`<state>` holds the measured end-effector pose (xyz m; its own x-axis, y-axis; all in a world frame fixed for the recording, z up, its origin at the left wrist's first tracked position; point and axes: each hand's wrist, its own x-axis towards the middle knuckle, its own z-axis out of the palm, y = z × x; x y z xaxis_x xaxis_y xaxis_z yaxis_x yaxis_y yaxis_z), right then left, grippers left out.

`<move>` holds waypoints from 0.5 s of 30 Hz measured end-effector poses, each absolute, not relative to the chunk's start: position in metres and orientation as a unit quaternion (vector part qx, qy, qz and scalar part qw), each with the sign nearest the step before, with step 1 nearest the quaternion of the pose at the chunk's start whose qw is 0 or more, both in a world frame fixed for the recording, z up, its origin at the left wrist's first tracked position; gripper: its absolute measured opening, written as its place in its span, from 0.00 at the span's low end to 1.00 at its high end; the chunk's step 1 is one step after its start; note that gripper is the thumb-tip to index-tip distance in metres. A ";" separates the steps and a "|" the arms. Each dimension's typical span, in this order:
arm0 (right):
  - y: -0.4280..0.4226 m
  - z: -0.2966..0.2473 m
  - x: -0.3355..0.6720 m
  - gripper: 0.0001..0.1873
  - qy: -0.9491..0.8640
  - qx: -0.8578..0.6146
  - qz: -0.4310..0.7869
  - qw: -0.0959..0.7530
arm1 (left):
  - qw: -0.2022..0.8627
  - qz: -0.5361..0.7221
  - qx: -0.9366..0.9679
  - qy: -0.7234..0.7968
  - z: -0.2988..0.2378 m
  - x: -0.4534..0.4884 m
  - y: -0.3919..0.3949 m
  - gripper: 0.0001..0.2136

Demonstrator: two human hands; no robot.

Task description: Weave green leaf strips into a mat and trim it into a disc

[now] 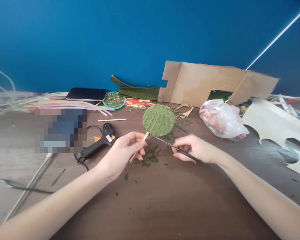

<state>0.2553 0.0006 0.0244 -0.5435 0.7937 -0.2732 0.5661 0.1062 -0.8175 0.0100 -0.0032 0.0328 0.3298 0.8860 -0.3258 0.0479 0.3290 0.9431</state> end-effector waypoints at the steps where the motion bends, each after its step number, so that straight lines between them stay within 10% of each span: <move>1: 0.000 0.024 0.255 0.11 -0.735 -0.463 0.481 0.119 | 0.661 0.320 0.479 0.481 0.033 0.010 -0.004 0.08; 15: 0.001 0.020 0.253 0.12 -0.742 -0.459 0.471 0.132 | 0.699 0.351 0.425 0.456 0.035 0.013 -0.006 0.06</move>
